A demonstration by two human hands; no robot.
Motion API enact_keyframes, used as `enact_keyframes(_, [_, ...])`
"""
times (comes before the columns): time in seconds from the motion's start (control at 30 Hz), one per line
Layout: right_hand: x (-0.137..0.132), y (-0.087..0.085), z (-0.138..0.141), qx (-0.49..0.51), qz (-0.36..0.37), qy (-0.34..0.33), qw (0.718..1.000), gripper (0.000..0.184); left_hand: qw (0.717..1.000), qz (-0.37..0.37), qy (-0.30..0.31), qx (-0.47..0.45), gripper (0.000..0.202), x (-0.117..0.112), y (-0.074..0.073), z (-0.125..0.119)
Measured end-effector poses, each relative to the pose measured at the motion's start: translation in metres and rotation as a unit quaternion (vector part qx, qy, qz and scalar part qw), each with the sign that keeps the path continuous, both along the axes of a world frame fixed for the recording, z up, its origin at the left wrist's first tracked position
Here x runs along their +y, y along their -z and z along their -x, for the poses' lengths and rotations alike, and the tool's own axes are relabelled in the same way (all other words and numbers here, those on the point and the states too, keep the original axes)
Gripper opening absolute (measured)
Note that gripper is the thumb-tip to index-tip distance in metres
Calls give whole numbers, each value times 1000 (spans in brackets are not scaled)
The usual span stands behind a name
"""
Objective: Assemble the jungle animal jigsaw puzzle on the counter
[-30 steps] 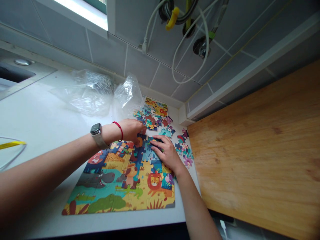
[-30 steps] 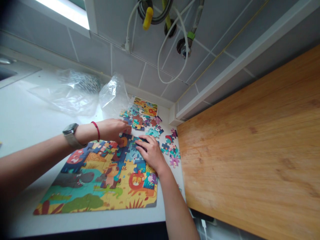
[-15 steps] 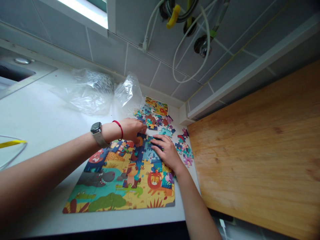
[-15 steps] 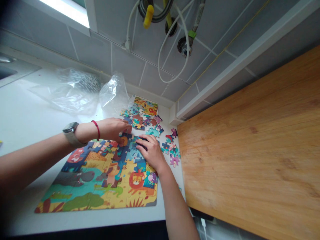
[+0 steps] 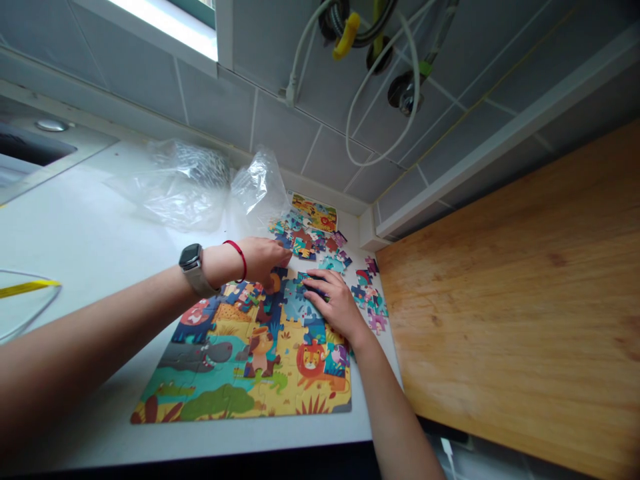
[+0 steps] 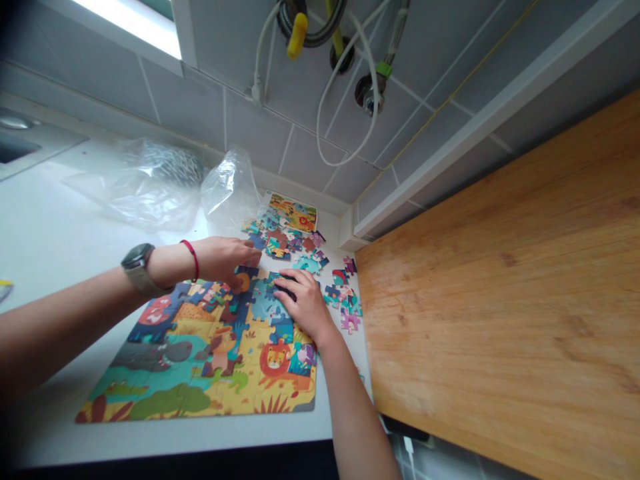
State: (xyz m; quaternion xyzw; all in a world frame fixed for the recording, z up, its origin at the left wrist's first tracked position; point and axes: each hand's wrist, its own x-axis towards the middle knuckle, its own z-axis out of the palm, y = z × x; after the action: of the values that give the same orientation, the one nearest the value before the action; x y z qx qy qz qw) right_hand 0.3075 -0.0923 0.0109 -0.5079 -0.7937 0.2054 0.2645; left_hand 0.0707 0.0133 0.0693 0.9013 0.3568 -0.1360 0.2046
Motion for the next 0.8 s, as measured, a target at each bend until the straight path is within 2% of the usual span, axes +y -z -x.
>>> enact_keyframes(0.23, [0,-1,0,-2,7,3,1000,23,1000,2,1,9,64,1,-1,1])
enact_keyframes(0.47, [-1,-2,1,-3,10,4,1000,23,1000,11,-1,5,55,5,-1,1])
enact_keyframes(0.57, [-2,-2,0,17,15,13,1000,30,1000,8,7,4,54,6,0,1])
enact_keyframes(0.67, [-1,-5,-2,60,-21,58,996,37,1000,5,14,3,55,5,0,2])
enact_keyframes(0.8, [1,-12,-12,106,-130,168,971,29,1000,-5,13,0,56,5,1,3])
